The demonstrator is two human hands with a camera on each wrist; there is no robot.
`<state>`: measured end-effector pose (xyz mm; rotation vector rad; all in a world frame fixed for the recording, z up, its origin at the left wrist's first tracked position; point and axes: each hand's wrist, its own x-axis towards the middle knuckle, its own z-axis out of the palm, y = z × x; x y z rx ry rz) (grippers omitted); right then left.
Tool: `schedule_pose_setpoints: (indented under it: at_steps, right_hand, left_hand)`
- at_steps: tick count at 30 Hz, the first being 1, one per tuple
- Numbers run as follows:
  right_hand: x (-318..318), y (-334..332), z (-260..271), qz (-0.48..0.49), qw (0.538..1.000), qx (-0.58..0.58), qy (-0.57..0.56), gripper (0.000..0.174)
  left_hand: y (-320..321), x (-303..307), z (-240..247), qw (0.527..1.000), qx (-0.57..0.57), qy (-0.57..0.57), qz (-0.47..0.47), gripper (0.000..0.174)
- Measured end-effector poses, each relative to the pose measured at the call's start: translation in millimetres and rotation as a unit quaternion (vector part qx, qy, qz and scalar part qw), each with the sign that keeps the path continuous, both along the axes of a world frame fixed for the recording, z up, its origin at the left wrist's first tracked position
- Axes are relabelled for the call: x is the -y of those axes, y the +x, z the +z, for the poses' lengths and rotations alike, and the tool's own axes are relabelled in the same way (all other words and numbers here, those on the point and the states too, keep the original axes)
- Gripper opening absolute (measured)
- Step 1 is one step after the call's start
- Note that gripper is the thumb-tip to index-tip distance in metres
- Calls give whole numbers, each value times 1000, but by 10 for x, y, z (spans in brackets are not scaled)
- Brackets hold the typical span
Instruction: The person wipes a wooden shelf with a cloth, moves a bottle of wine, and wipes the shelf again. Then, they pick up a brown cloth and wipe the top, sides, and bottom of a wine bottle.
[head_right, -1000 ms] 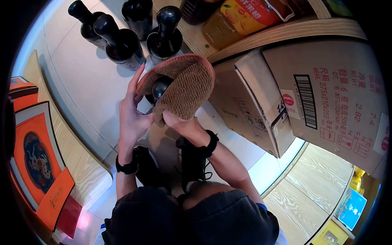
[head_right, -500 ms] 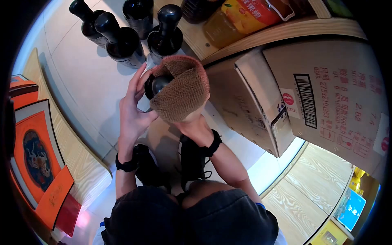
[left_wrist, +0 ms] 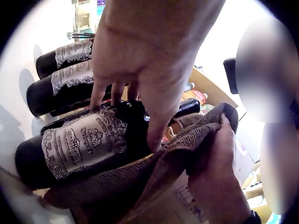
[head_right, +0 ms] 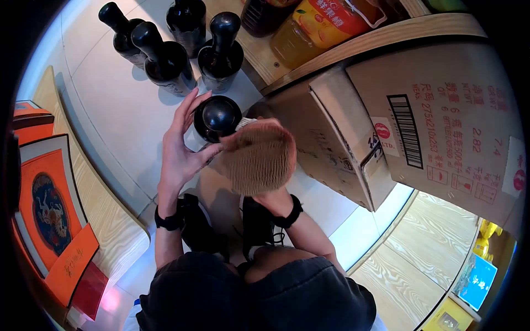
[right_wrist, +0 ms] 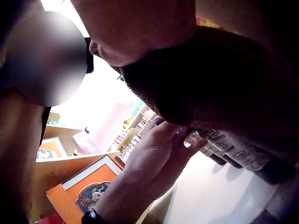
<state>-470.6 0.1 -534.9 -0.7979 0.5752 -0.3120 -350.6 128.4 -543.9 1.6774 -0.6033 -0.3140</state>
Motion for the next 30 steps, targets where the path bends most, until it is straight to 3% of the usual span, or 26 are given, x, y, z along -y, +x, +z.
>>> schedule_pose_setpoints:
  at_steps: [1, 2, 3, 6, 7, 10, 11, 12, 17, 20, 22, 24, 25, 26, 28, 29, 30]
  right_hand:
    - [61, 33, 118, -26, 932, 37, -359, 58]
    - [129, 42, 231, -50, 739, 69, -668, 59]
    - [208, 24, 334, -21, 684, 52, -728, 82]
    - [278, -74, 252, 13, 696, 81, -713, 75]
    - [198, -125, 197, -2, 775, 70, -629, 66]
    - [247, -250, 47, 63, 773, 71, -628, 58]
    - [231, -90, 217, 42, 779, 126, -613, 21]
    - [228, -96, 213, 41, 779, 127, -612, 21]
    - [286, -200, 156, 89, 675, 221, -699, 51]
    - [168, -27, 427, 161, 700, 260, -646, 38]
    - [53, 62, 542, 168, 695, 261, -648, 42]
    - [-86, 167, 612, 184, 704, 283, -624, 46]
    - [-146, 217, 535, 172, 689, 319, -628, 47]
    - [-191, 268, 477, 160, 672, 355, -630, 47]
    - [-198, 280, 490, 178, 651, 366, -641, 48]
    - [-177, 274, 499, 180, 652, 357, -644, 51]
    - [-147, 266, 507, 182, 654, 349, -646, 55]
  left_hand:
    - [-7, 1, -22, 1000, 13, -5, -3, 108]
    - [-16, 1, -30, 1000, 14, -5, -3, 108]
    - [-21, 0, -35, 1000, 19, -9, -3, 108]
    - [-22, -10, -27, 999, 22, -23, -17, 108]
    - [-19, -23, -23, 999, 19, -31, -33, 108]
    - [-13, -56, -12, 997, 55, -23, -51, 107]
    - [-23, -59, 9, 997, 57, -22, -51, 107]
    - [-48, -67, 44, 996, 72, -24, -46, 104]
    - [-161, -469, 124, 988, 151, 6, -41, 92]
    - [-423, -792, -39, 989, 142, -28, 17, 81]
    - [-574, -883, -152, 974, -88, -208, -22, 78]
    - [-687, -659, -66, 964, -107, -241, -35, 84]
    - [-675, -683, -12, 971, -178, -147, -66, 88]
    - [-706, -713, 38, 960, -189, -176, -108, 80]
    - [-852, -863, 21, 983, -163, -52, -63, 72]
    - [-899, -941, -162, 983, -164, -53, -63, 72]
    - [-958, -1025, -462, 992, -103, -34, 62, 68]
